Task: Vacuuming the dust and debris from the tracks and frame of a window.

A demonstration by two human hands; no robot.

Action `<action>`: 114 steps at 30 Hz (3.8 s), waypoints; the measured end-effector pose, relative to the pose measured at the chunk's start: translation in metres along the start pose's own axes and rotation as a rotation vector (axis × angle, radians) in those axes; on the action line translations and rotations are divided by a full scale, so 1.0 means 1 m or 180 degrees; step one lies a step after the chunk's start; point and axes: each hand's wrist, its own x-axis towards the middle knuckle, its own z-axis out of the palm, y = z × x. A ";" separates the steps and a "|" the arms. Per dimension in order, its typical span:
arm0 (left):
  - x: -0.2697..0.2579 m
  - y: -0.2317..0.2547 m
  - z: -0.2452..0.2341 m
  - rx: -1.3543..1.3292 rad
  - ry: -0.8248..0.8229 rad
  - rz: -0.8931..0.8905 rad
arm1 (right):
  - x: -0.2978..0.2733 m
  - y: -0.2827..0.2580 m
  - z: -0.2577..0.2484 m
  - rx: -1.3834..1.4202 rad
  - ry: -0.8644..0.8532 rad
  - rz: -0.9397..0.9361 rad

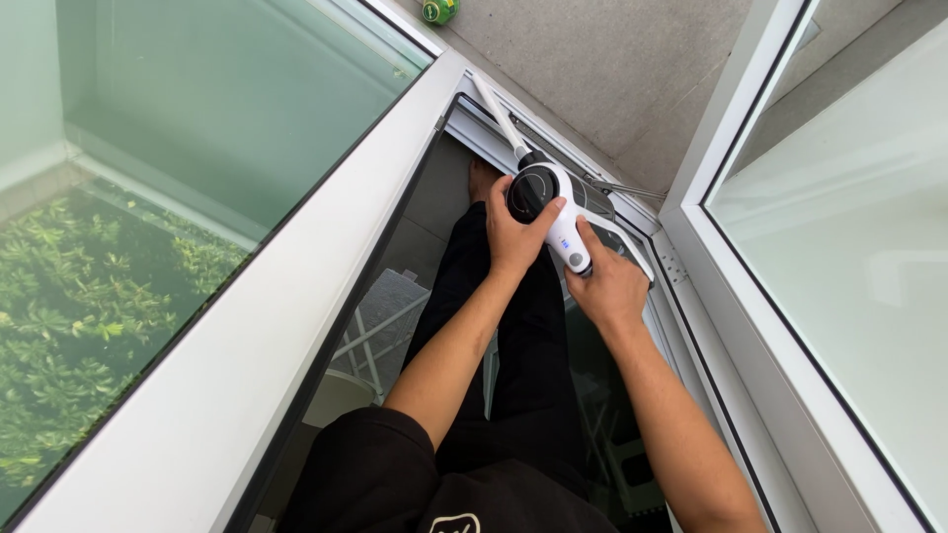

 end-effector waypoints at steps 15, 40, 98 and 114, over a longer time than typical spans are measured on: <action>0.010 0.005 -0.006 -0.0523 0.0010 -0.0345 | 0.013 -0.017 -0.009 -0.0421 -0.0210 -0.0063; 0.009 -0.012 0.006 -0.0888 0.0053 -0.0307 | 0.024 -0.010 -0.025 -0.0480 -0.0279 -0.0129; 0.242 -0.123 0.047 0.2699 -0.0682 -0.1218 | 0.039 0.106 -0.017 0.0723 -0.0097 0.0203; 0.113 -0.104 0.100 -0.3169 -0.0778 -0.2557 | 0.170 0.110 -0.078 0.1062 -0.0711 -0.0614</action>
